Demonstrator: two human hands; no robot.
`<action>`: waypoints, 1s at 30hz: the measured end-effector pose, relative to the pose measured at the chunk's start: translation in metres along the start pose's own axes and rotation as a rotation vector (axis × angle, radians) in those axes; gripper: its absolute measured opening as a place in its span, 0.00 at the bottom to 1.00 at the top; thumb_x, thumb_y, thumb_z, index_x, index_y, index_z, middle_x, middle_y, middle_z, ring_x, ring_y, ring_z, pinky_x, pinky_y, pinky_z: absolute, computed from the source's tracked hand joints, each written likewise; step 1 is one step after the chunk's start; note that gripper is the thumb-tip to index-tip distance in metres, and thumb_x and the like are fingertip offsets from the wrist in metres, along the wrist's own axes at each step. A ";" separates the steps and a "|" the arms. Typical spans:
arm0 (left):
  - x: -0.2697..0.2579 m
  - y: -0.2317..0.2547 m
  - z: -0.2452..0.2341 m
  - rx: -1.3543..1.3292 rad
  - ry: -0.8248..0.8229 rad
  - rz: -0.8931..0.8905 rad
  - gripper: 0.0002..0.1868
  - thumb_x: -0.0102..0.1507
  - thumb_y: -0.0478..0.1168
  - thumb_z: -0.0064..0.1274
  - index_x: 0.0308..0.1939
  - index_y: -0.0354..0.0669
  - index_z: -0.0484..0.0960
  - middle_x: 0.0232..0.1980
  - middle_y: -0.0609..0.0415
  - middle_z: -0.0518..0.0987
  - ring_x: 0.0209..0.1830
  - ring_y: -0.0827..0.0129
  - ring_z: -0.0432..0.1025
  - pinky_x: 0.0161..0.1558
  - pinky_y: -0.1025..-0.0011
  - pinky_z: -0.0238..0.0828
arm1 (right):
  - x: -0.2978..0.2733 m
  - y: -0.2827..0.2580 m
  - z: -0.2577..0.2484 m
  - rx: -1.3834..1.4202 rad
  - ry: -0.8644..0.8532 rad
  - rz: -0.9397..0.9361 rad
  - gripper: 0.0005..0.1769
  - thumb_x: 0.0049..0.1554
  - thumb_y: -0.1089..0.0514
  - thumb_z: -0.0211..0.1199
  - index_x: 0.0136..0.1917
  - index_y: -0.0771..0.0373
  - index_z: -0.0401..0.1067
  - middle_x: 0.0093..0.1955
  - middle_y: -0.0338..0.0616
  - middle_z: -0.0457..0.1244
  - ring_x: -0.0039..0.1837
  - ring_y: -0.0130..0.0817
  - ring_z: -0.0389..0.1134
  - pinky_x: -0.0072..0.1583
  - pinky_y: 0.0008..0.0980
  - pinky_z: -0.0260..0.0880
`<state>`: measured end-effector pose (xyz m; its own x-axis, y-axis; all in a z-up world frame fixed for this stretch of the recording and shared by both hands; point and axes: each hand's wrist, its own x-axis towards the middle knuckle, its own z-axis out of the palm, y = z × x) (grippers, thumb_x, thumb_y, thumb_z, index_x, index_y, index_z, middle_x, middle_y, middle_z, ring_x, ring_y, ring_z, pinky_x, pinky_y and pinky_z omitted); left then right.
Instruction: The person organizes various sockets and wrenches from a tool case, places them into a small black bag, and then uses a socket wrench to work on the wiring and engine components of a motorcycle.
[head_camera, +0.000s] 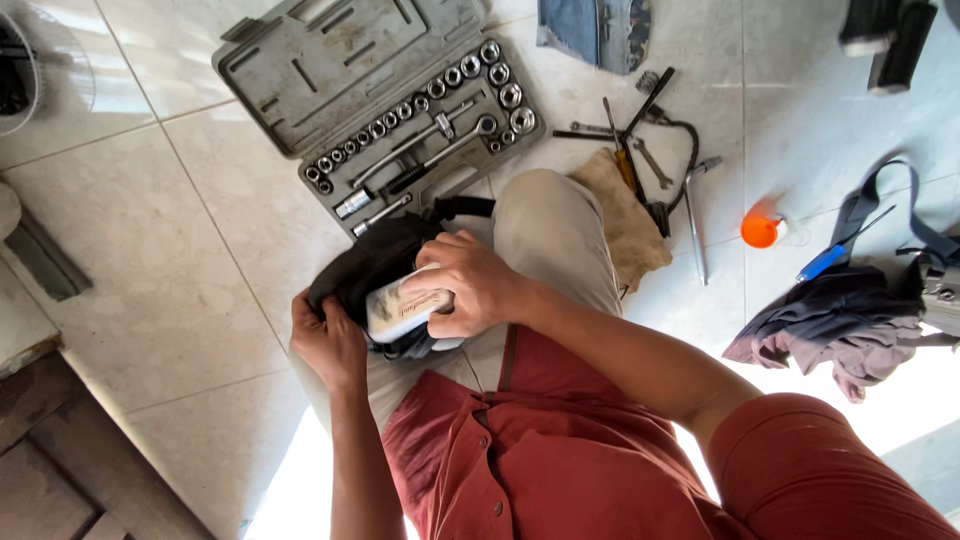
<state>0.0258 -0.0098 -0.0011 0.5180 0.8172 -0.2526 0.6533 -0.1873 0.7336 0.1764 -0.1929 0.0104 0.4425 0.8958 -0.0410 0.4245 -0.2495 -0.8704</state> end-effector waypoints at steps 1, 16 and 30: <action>-0.002 0.000 -0.002 0.008 0.006 0.029 0.07 0.71 0.34 0.50 0.46 0.31 0.80 0.33 0.52 0.81 0.31 0.74 0.71 0.34 0.71 0.70 | -0.001 -0.001 0.008 -0.005 -0.028 -0.029 0.25 0.41 0.50 0.71 0.53 0.54 0.81 0.52 0.47 0.66 0.56 0.45 0.66 0.58 0.47 0.63; -0.093 0.034 0.009 0.253 0.004 0.630 0.30 0.69 0.40 0.61 0.69 0.30 0.66 0.66 0.38 0.69 0.68 0.49 0.62 0.69 0.52 0.59 | -0.157 0.249 -0.035 -0.302 0.770 1.016 0.07 0.56 0.61 0.63 0.49 0.61 0.75 0.44 0.50 0.68 0.48 0.49 0.70 0.50 0.45 0.70; -0.129 0.123 0.105 0.163 -0.327 0.978 0.24 0.66 0.37 0.58 0.64 0.34 0.69 0.63 0.43 0.74 0.67 0.50 0.66 0.66 0.54 0.58 | -0.195 0.337 -0.054 -0.720 0.374 1.037 0.11 0.58 0.50 0.67 0.48 0.60 0.77 0.46 0.48 0.70 0.55 0.48 0.69 0.59 0.54 0.63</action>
<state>0.0973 -0.1960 0.0554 0.9695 0.0860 0.2295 -0.0781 -0.7791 0.6220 0.2760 -0.4721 -0.2483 0.9565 0.0451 -0.2882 0.0296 -0.9979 -0.0581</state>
